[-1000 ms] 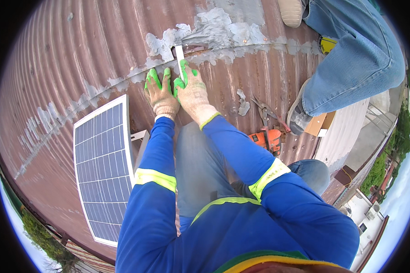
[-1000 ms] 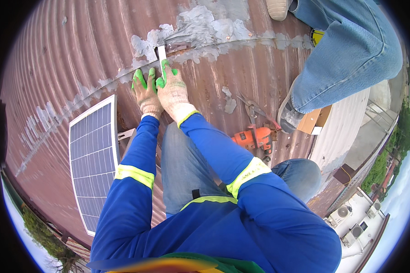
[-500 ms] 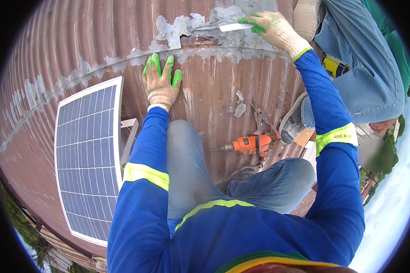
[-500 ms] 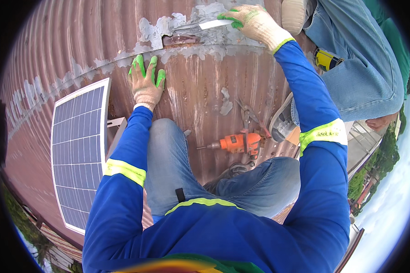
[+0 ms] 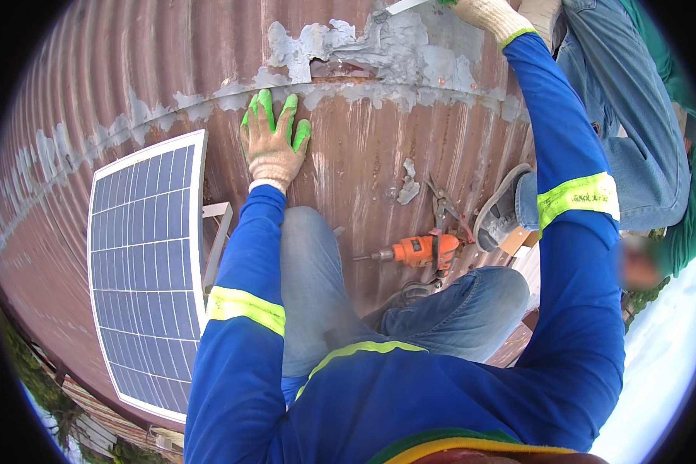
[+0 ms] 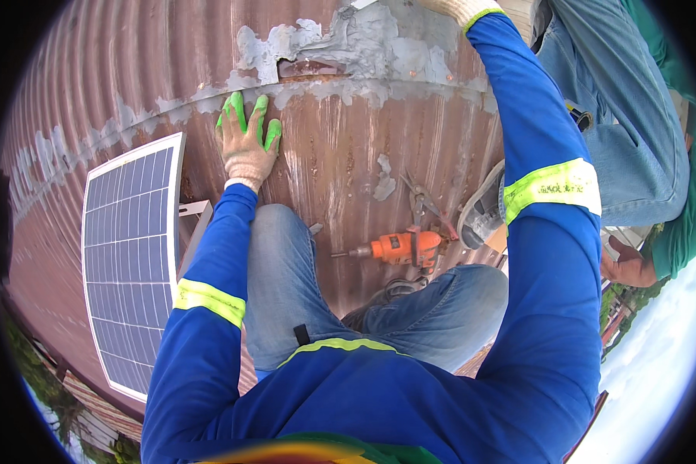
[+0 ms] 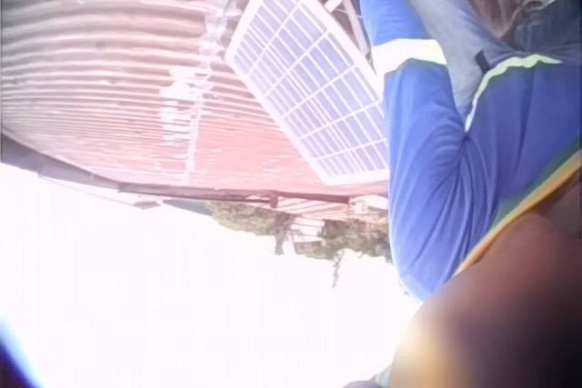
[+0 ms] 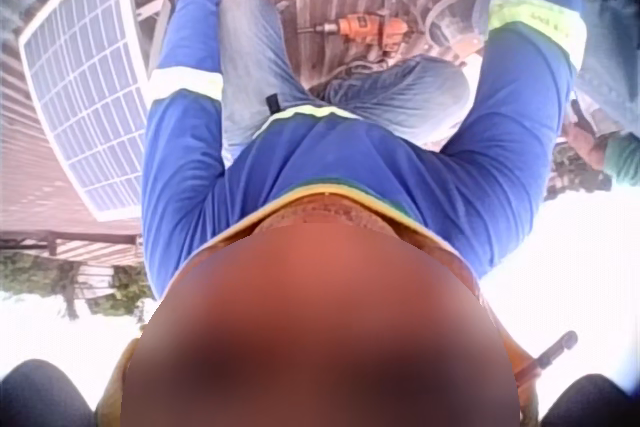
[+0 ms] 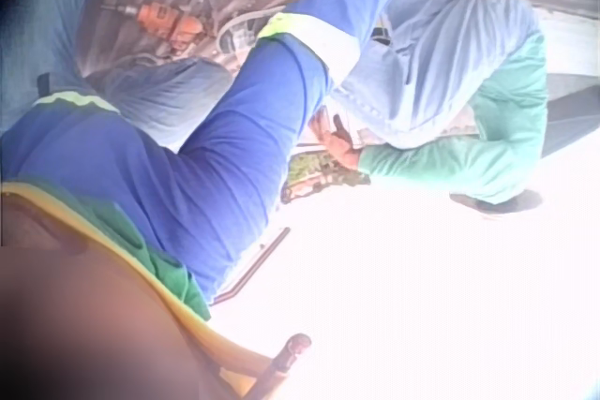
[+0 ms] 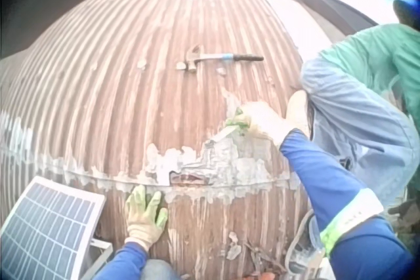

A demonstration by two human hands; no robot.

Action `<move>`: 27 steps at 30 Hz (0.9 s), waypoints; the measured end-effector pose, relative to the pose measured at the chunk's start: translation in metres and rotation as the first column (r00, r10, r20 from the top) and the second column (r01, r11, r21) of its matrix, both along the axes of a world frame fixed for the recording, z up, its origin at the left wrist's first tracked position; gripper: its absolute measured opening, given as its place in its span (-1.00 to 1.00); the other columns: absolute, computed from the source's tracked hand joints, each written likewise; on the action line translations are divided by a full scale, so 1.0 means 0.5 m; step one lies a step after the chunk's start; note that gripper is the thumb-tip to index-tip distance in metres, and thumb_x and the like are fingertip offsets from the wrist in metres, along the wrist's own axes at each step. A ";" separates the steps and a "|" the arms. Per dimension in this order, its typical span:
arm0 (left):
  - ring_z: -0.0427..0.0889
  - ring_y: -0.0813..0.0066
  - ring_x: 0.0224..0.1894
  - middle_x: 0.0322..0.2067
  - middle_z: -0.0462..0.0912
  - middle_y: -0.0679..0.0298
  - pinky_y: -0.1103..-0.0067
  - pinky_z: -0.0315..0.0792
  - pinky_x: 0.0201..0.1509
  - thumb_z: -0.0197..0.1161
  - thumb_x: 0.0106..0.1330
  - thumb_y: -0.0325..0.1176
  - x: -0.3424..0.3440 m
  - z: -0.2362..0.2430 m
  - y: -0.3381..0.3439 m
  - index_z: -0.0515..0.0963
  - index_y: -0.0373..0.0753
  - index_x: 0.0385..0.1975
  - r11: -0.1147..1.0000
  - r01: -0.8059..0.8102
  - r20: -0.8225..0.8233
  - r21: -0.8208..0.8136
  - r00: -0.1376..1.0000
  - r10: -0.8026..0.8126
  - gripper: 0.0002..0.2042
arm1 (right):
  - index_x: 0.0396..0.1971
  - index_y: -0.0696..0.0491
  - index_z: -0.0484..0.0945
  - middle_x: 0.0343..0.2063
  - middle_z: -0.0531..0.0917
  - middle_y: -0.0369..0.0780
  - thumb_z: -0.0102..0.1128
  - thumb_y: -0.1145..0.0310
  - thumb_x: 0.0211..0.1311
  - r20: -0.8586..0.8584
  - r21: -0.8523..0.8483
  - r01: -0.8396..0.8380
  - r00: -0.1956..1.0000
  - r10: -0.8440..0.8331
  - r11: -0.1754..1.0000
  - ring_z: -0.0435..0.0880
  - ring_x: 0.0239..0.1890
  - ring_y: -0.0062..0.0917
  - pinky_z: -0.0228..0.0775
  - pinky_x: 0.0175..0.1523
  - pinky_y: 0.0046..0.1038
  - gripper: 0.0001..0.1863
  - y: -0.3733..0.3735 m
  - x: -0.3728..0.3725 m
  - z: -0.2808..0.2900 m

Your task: The person kneels on a corrugated metal roof and uses pliers to remove old sealant and debris from a seam. They then use a putty knife to apply a fresh layer of sealant along the seam, smoothing it with the tool. A second person is visible nearby.

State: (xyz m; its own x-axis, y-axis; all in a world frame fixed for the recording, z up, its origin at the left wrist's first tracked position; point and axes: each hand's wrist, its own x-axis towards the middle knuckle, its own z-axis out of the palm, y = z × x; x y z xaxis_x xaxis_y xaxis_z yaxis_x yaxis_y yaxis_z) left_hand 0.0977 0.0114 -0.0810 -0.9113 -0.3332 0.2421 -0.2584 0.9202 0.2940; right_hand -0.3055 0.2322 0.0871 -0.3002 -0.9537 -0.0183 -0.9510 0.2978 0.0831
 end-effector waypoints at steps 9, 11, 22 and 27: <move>0.26 -0.14 0.56 0.56 0.26 -0.06 -0.01 0.17 0.61 0.34 0.44 0.06 0.001 -0.002 0.000 0.52 0.17 0.44 1.000 0.012 -0.014 -0.005 1.000 -0.012 -0.43 | 0.17 -0.30 0.77 -0.26 0.73 -0.08 0.41 0.30 0.17 0.155 -0.011 -0.032 0.987 0.033 0.999 0.73 -0.15 -0.10 0.58 -0.05 -0.07 -0.50 0.060 0.076 -0.037; 0.27 -0.12 0.56 0.56 0.27 -0.04 0.01 0.16 0.61 0.34 0.44 0.06 0.001 -0.004 0.000 0.53 0.18 0.43 1.000 0.007 -0.020 -0.016 1.000 -0.008 -0.44 | 0.19 -0.29 0.75 -0.24 0.74 -0.08 0.40 0.29 0.18 0.180 -0.003 0.032 0.983 -0.031 0.999 0.73 -0.15 -0.08 0.58 -0.04 -0.07 -0.49 0.067 0.073 -0.048; 0.24 -0.09 0.58 0.57 0.25 0.00 0.03 0.12 0.63 0.28 0.46 0.11 0.004 -0.010 0.001 0.53 0.21 0.44 0.999 -0.016 0.025 -0.038 1.000 0.017 -0.45 | 0.34 -0.32 0.64 -0.08 0.74 -0.01 0.18 0.33 0.40 0.230 -0.326 0.072 0.973 0.005 0.942 0.73 -0.02 -0.04 0.58 0.13 -0.10 -0.48 0.131 0.116 -0.067; 0.20 -0.12 0.59 0.59 0.23 0.00 -0.01 0.11 0.63 0.26 0.48 0.13 0.003 -0.015 0.001 0.50 0.24 0.46 1.000 -0.018 0.032 -0.011 0.999 0.019 -0.44 | 0.41 -0.36 0.55 -0.03 0.72 -0.14 0.22 0.33 0.48 0.124 0.077 0.257 0.956 -0.265 0.963 0.74 0.00 -0.13 0.61 0.08 -0.11 -0.47 0.134 0.148 -0.082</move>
